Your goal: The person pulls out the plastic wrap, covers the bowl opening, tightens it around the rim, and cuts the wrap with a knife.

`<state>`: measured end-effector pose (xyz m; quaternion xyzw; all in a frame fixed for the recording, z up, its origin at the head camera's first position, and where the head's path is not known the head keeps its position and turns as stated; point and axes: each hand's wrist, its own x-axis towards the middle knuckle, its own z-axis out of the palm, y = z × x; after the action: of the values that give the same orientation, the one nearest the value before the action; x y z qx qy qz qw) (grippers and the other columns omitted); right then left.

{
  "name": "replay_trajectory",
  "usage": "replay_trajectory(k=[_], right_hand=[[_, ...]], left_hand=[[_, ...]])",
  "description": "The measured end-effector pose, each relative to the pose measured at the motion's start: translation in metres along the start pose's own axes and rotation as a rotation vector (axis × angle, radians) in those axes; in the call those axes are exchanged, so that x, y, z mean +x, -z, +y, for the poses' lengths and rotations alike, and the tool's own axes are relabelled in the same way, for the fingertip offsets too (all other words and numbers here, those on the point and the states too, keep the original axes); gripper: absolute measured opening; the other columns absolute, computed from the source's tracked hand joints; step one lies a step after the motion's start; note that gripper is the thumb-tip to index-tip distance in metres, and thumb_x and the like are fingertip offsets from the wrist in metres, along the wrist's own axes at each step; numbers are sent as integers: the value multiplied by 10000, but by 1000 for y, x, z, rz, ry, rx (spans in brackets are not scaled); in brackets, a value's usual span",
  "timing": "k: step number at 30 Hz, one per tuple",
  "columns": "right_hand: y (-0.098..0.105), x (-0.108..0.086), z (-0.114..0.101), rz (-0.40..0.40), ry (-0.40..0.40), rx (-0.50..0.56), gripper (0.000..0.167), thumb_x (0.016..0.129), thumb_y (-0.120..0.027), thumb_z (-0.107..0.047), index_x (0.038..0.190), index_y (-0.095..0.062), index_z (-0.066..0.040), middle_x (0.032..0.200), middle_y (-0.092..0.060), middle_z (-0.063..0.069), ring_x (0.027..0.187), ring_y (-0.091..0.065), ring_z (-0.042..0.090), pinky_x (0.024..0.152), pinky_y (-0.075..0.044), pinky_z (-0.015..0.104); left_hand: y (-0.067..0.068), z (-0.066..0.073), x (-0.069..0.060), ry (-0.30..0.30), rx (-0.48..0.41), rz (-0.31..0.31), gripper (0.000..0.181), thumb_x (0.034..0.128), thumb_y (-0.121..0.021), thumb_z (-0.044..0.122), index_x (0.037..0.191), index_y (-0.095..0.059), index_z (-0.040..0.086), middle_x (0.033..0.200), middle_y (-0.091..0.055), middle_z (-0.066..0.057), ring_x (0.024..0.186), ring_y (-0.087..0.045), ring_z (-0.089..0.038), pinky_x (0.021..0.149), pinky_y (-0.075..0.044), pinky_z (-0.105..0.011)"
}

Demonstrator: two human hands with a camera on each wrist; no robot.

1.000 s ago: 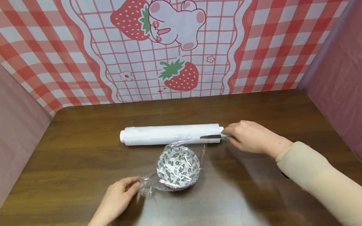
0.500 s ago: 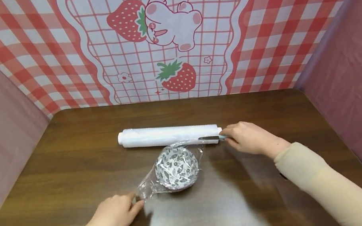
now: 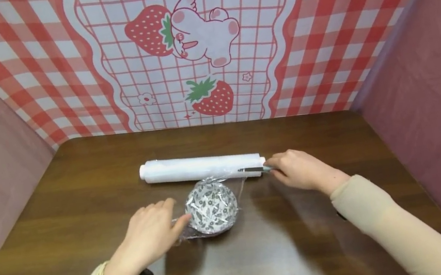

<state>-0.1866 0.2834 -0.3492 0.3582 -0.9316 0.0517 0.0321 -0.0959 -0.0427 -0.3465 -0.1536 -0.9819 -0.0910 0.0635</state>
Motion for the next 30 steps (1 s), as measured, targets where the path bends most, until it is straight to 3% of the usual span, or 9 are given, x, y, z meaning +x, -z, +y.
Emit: replay_trajectory(k=[5, 9, 12, 15, 19, 24, 30], right_hand=[[-2, 2, -2, -3, -1, 9, 260, 835, -618, -105, 1077, -638, -11, 1001, -660, 111, 842, -650, 201, 728, -527, 396], [-1, 3, -2, 6, 3, 2, 261, 831, -619, -108, 1074, -639, -17, 996, -661, 110, 832, -650, 200, 721, -527, 395], [-1, 4, -2, 10, 2, -5, 264, 826, -625, -115, 1076, -642, -31, 994, -661, 98, 818, -647, 191, 713, -526, 393], [-2, 4, -3, 16, 3, -17, 269, 819, -632, -116, 1077, -644, -42, 999, -660, 91, 817, -645, 191, 717, -522, 398], [-4, 5, -3, 21, 9, -24, 270, 822, -634, -126, 1081, -646, -52, 1001, -660, 84, 826, -644, 191, 722, -521, 400], [-5, 5, -4, 25, 20, -26, 265, 822, -634, -126, 1077, -647, -53, 979, -662, 77, 794, -643, 173, 695, -525, 385], [-2, 7, -3, 31, 18, -34, 269, 817, -637, -126, 1077, -646, -57, 969, -657, 71, 775, -637, 169, 680, -525, 379]], left_hand=[[-5, -10, 4, 22, -82, -105, 403, 842, -584, 428, 870, -567, 27, 740, -573, -76, 705, -588, -255, 619, -476, -375], [-5, -8, 22, -9, -149, -175, 462, 865, -552, 432, 1047, -565, 7, 909, -600, -106, 835, -595, -265, 709, -494, -396], [-5, -1, 41, -82, -168, -233, 528, 879, -529, 437, 1178, -526, 2, 1103, -588, -145, 1001, -570, -286, 844, -472, -415], [-7, 6, 65, -203, -136, -278, 516, 887, -537, 388, 1244, -497, 17, 1202, -554, -135, 1082, -537, -275, 918, -442, -404], [-16, 12, 94, -319, -45, -260, 418, 888, -551, 279, 1233, -514, 45, 1183, -558, -100, 1066, -536, -255, 911, -444, -387], [-24, 15, 113, -366, 22, -257, 381, 886, -549, 255, 1206, -530, 48, 1177, -554, -100, 1068, -536, -266, 913, -442, -393], [-18, 17, 136, -409, 77, -285, 414, 881, -567, 282, 1241, -518, 83, 1176, -554, -72, 1042, -546, -238, 890, -453, -378]])
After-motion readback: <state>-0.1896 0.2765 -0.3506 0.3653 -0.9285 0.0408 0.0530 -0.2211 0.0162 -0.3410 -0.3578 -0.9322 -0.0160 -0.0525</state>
